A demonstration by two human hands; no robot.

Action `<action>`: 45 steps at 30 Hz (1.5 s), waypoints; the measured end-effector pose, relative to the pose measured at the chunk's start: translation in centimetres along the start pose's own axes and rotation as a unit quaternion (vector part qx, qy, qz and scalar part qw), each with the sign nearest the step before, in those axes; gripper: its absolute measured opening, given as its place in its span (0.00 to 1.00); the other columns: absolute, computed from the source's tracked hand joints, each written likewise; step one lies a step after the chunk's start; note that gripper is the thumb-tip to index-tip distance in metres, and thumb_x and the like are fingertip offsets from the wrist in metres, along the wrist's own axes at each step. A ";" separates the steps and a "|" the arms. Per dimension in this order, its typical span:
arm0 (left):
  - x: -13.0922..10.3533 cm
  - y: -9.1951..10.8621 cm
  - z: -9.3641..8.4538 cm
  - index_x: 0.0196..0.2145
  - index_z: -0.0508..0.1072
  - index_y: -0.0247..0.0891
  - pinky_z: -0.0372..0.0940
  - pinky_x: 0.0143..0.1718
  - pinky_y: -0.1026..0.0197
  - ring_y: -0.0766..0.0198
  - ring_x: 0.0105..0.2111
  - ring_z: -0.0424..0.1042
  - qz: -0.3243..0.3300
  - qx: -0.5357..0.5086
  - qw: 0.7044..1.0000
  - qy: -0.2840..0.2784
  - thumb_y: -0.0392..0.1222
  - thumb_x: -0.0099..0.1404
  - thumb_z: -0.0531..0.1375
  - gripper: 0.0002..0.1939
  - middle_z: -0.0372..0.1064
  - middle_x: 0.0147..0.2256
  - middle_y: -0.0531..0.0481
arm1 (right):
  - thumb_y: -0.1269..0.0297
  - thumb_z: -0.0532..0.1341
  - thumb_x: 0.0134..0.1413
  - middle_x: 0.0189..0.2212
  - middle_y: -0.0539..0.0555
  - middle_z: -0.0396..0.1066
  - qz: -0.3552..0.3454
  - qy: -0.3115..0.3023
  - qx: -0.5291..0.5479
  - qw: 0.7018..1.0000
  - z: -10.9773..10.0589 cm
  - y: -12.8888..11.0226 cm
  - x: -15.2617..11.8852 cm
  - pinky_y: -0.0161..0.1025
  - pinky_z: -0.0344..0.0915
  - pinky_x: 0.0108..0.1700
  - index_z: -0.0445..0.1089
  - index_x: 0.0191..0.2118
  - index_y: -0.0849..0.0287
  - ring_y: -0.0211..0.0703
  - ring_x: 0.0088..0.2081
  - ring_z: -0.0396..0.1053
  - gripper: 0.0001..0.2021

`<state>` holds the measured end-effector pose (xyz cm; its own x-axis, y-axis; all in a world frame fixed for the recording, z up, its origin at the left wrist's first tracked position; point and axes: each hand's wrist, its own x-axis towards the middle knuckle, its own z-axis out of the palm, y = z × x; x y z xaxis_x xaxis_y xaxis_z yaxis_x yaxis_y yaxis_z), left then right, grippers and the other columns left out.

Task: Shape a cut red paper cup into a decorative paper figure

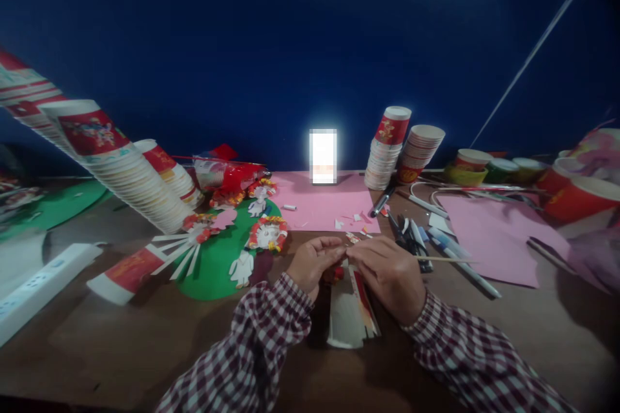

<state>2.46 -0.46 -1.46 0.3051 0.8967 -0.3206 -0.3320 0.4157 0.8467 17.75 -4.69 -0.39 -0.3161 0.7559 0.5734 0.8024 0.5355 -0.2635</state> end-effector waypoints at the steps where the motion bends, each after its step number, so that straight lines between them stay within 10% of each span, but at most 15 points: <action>1: 0.0 0.1 0.0 0.31 0.69 0.30 0.62 0.25 0.70 0.73 0.22 0.68 -0.001 0.000 1.000 0.001 0.37 0.39 0.68 0.19 0.71 0.24 0.49 | 0.70 0.53 0.54 0.36 0.53 0.70 0.004 0.003 -0.001 1.000 0.0 -0.1 0.0 0.41 0.63 0.43 0.69 0.39 0.56 0.41 0.40 0.65 0.10; 45: -0.4 0.6 -0.1 0.40 0.64 0.34 0.61 0.32 0.64 0.68 0.32 0.65 -0.012 0.029 0.999 -0.013 0.31 0.39 0.67 0.28 0.63 0.35 0.47 | 0.67 0.52 0.55 0.36 0.52 0.70 0.044 -0.041 0.054 0.997 -0.3 -0.3 0.2 0.40 0.60 0.44 0.68 0.38 0.55 0.40 0.39 0.65 0.09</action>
<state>2.07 -0.59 -0.87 0.3361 0.8817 -0.3310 -0.2720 0.4274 0.8622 17.63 -4.81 -0.02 -0.2907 0.8273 0.4807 0.7715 0.4998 -0.3937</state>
